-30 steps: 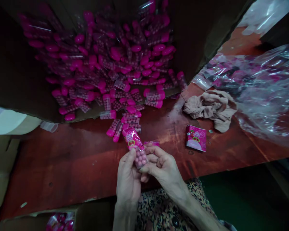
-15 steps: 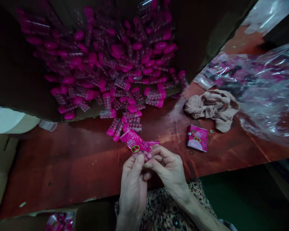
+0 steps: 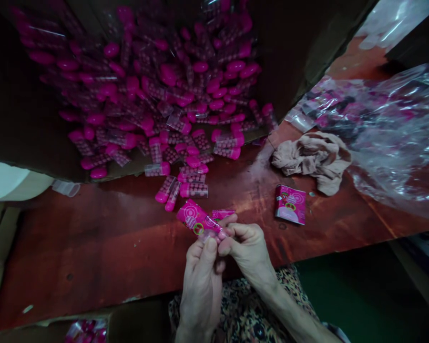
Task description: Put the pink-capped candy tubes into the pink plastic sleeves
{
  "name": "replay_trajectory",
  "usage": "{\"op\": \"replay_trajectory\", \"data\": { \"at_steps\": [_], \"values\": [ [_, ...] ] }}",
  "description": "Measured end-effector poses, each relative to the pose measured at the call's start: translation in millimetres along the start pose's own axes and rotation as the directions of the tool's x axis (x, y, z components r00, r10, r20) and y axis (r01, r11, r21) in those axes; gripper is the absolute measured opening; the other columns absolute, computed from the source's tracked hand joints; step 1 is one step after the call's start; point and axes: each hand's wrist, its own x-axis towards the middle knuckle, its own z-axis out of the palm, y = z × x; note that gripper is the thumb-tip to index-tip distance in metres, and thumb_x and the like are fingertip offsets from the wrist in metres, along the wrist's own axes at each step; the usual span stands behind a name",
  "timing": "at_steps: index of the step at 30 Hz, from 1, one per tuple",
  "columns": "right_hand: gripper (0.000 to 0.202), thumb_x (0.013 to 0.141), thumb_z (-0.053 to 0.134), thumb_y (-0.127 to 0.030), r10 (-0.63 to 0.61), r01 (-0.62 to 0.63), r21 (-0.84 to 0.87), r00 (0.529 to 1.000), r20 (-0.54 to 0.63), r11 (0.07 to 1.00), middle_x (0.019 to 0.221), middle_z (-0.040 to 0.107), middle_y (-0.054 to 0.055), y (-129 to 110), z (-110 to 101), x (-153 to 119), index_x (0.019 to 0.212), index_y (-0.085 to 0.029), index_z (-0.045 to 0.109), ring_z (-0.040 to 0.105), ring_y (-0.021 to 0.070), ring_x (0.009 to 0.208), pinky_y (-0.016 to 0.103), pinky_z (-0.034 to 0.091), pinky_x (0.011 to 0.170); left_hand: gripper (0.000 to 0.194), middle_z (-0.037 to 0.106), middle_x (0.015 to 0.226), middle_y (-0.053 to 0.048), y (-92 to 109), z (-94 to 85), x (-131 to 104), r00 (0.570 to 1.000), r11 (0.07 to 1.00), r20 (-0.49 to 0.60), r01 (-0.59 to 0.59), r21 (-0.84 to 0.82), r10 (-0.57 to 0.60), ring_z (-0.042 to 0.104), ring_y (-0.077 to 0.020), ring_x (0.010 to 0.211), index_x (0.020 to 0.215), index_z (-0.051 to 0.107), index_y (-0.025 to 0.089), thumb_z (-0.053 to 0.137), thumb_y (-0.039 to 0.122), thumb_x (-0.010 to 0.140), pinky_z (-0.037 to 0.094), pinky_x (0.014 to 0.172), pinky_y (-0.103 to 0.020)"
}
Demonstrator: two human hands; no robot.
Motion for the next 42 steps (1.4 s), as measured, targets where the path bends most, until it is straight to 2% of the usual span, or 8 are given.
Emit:
{"op": "replay_trajectory", "data": {
  "at_steps": [7, 11, 15, 19, 24, 29, 38, 42],
  "values": [
    [0.025, 0.063, 0.074, -0.033, -0.1, 0.104, -0.154, 0.994, 0.035, 0.983, 0.045, 0.057, -0.005, 1, 0, 0, 0.058, -0.015, 0.056, 0.056, 0.0085, 0.038, 0.017, 0.05, 0.04, 0.01, 0.06, 0.064, 0.0, 6, -8.5, 7, 0.998, 0.997, -0.058, -0.021, -0.076, 0.016, 0.046, -0.0063, 0.056, 0.073, 0.068, 0.017, 0.063, 0.025, 0.075, 0.038, 0.056, -0.018],
    [0.019, 0.068, 0.071, -0.029, -0.187, 0.189, -0.328, 0.982, 0.037, 0.926, 0.056, 0.058, -0.005, 0, -1, -2, 0.072, -0.016, 0.058, 0.055, 0.0068, 0.043, 0.016, 0.048, 0.043, 0.016, 0.067, 0.084, -0.007, 6, -12.6, 10, 1.0, 0.999, -0.009, -0.029, -0.037, 0.029, 0.055, -0.0127, 0.069, 0.083, 0.069, 0.016, 0.061, 0.028, 0.076, 0.044, 0.068, -0.027],
    [0.016, 0.078, 0.061, -0.031, -0.191, 0.21, -0.36, 0.978, 0.089, 0.909, 0.055, 0.058, -0.004, 0, -2, -2, 0.074, -0.016, 0.058, 0.056, 0.0073, 0.047, 0.017, 0.048, 0.047, 0.022, 0.067, 0.099, -0.01, 7, -15.0, 12, 0.993, 0.993, -0.028, -0.117, 0.029, 0.118, 0.059, -0.018, 0.085, 0.096, 0.067, 0.018, 0.06, 0.026, 0.076, 0.045, 0.076, -0.031],
    [0.015, 0.075, 0.064, -0.028, -0.158, 0.186, -0.402, 0.982, 0.101, 0.897, 0.053, 0.058, -0.004, 0, -3, -2, 0.069, -0.016, 0.059, 0.057, 0.0074, 0.045, 0.016, 0.047, 0.046, 0.027, 0.067, 0.098, -0.012, 14, -15.9, 16, 0.977, 0.981, -0.099, -0.186, 0.055, 0.191, 0.06, -0.0201, 0.083, 0.092, 0.068, 0.015, 0.061, 0.035, 0.074, 0.047, 0.07, -0.031],
    [0.009, 0.065, 0.071, -0.02, -0.161, 0.186, -0.345, 0.982, 0.1, 0.92, 0.052, 0.062, -0.004, 2, -4, -3, 0.063, -0.016, 0.063, 0.059, 0.0089, 0.042, 0.017, 0.051, 0.044, 0.029, 0.068, 0.08, -0.009, 14, -13.4, 16, 0.986, 0.997, -0.146, -0.077, 0.01, 0.078, 0.052, -0.0097, 0.051, 0.082, 0.069, 0.013, 0.06, 0.04, 0.074, 0.045, 0.054, -0.025],
    [0.008, 0.063, 0.072, -0.017, -0.158, 0.16, -0.258, 0.987, 0.029, 0.953, 0.051, 0.065, -0.003, 2, -6, -2, 0.059, -0.017, 0.065, 0.062, 0.0107, 0.04, 0.017, 0.053, 0.042, 0.026, 0.067, 0.074, -0.007, 3, -7.3, 13, 0.986, 0.998, -0.159, -0.049, -0.035, 0.043, 0.049, -0.0077, 0.05, 0.08, 0.068, 0.014, 0.062, 0.039, 0.073, 0.036, 0.044, -0.019],
    [0.013, 0.063, 0.074, -0.022, -0.116, 0.117, -0.237, 0.993, 0.017, 0.964, 0.051, 0.061, -0.005, 0, -6, 5, 0.059, -0.016, 0.062, 0.059, 0.0076, 0.039, 0.015, 0.05, 0.041, 0.028, 0.067, 0.091, -0.011, 5, -6.6, 22, 0.992, 0.998, -0.126, -0.005, -0.069, -0.003, 0.061, -0.0185, 0.079, 0.089, 0.066, 0.014, 0.056, 0.038, 0.078, 0.046, 0.061, -0.026],
    [0.018, 0.067, 0.071, -0.029, -0.117, 0.132, -0.349, 0.991, 0.066, 0.928, 0.047, 0.058, -0.004, 1, -6, 7, 0.059, -0.015, 0.062, 0.055, 0.0068, 0.038, 0.016, 0.044, 0.039, 0.026, 0.068, 0.089, -0.005, 13, -11.9, 25, 0.97, 0.994, -0.217, -0.113, -0.003, 0.11, 0.062, -0.0161, 0.079, 0.097, 0.063, 0.02, 0.065, 0.028, 0.072, 0.047, 0.067, -0.026]
  ]
}}
